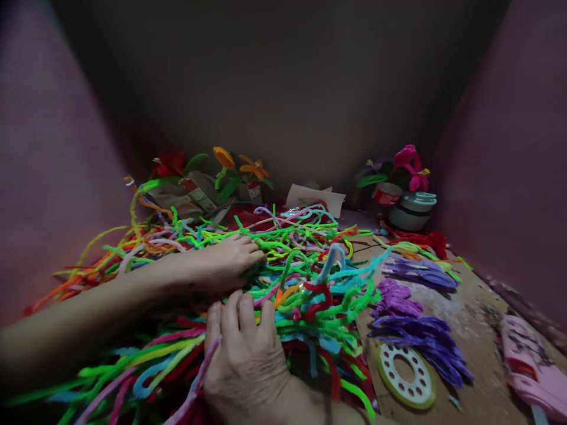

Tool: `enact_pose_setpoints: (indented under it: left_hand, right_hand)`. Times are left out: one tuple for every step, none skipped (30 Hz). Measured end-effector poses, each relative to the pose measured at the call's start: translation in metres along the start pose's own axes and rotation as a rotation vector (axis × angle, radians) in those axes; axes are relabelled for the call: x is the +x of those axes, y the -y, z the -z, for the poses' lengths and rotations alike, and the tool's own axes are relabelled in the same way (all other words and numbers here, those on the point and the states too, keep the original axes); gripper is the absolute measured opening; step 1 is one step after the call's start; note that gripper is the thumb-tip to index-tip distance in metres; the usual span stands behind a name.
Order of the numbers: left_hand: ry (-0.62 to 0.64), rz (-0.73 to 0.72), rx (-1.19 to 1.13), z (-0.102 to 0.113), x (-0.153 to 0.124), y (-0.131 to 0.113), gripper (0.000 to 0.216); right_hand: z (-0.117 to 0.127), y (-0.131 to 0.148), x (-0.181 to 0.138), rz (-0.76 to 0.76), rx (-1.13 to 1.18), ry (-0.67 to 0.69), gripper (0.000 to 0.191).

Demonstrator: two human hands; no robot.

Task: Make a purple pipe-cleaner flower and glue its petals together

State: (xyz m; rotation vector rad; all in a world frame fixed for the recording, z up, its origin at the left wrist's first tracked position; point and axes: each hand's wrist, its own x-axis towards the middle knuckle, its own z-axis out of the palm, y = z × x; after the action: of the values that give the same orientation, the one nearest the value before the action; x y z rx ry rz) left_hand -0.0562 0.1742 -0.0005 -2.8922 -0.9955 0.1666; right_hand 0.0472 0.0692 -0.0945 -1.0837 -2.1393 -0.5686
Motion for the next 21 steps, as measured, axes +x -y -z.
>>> enact_pose_setpoints:
  left_hand:
    - [0.006, 0.008, 0.015, -0.007, 0.002, 0.001, 0.017]
    - [-0.001, 0.04, 0.027, -0.012, 0.003, 0.003, 0.016]
    - [-0.01, 0.06, 0.024, -0.014, 0.003, 0.006, 0.015]
    - [-0.027, 0.086, 0.014, -0.013, 0.003, 0.008, 0.014]
    - [-0.051, 0.112, -0.001, -0.011, 0.003, 0.011, 0.013]
    - [-0.075, 0.129, -0.03, -0.007, 0.003, 0.014, 0.013]
    - [-0.095, 0.14, -0.078, -0.003, 0.002, 0.017, 0.014]
    - [-0.108, 0.152, -0.143, 0.001, 0.002, 0.02, 0.017]
    - [-0.111, 0.165, -0.218, 0.005, 0.002, 0.022, 0.019]
    - [-0.106, 0.177, -0.294, 0.008, 0.002, 0.024, 0.022]
    - [-0.097, 0.193, -0.364, 0.01, 0.002, 0.026, 0.024]
    - [-0.086, 0.211, -0.425, 0.011, 0.002, 0.027, 0.025]
    - [-0.079, 0.231, -0.474, 0.012, 0.003, 0.028, 0.025]
    - [-0.077, 0.252, -0.512, 0.012, 0.003, 0.029, 0.025]
    - [-0.081, 0.271, -0.545, 0.011, 0.004, 0.029, 0.026]
    - [-0.089, 0.286, -0.573, 0.01, 0.005, 0.029, 0.026]
    - [-0.098, 0.296, -0.592, 0.008, 0.006, 0.029, 0.026]
    - [-0.111, 0.301, -0.598, 0.007, 0.007, 0.029, 0.026]
    - [-0.128, 0.303, -0.589, 0.005, 0.007, 0.029, 0.026]
    - [-0.143, 0.304, -0.57, 0.004, 0.008, 0.028, 0.027]
    - [-0.157, 0.308, -0.543, 0.002, 0.009, 0.028, 0.027]
  right_hand:
    - [0.0, 0.0, -0.001, 0.012, 0.0, -0.011, 0.035]
    - [-0.001, 0.0, -0.002, 0.024, 0.002, -0.021, 0.036]
    - [-0.002, 0.0, -0.003, 0.031, 0.004, -0.032, 0.037]
    - [-0.002, 0.0, -0.003, 0.036, 0.003, -0.045, 0.037]
    - [-0.002, -0.001, -0.003, 0.04, 0.001, -0.056, 0.037]
    - [-0.002, -0.001, -0.003, 0.044, 0.0, -0.06, 0.036]
    - [-0.002, -0.001, -0.002, 0.046, -0.003, -0.055, 0.037]
    - [-0.001, -0.002, -0.001, 0.05, -0.006, -0.045, 0.037]
    - [0.0, -0.002, 0.0, 0.056, -0.008, -0.029, 0.038]
    - [0.002, -0.002, 0.001, 0.06, -0.01, -0.011, 0.039]
    - [0.003, -0.003, 0.002, 0.063, -0.014, 0.006, 0.039]
    - [0.005, -0.003, 0.003, 0.066, -0.016, 0.019, 0.039]
    - [0.005, -0.002, 0.003, 0.066, -0.017, 0.026, 0.039]
    - [0.006, -0.002, 0.004, 0.067, -0.016, 0.028, 0.039]
    - [0.006, -0.002, 0.004, 0.065, -0.015, 0.025, 0.039]
    - [0.006, -0.002, 0.004, 0.064, -0.014, 0.021, 0.039]
    - [0.006, -0.002, 0.004, 0.064, -0.014, 0.026, 0.039]
    - [0.006, -0.002, 0.004, 0.062, -0.015, 0.034, 0.039]
    - [0.007, -0.002, 0.004, 0.061, -0.014, 0.047, 0.039]
    - [0.007, -0.002, 0.004, 0.066, -0.011, 0.06, 0.04]
    - [0.008, -0.003, 0.004, 0.076, -0.007, 0.067, 0.04]
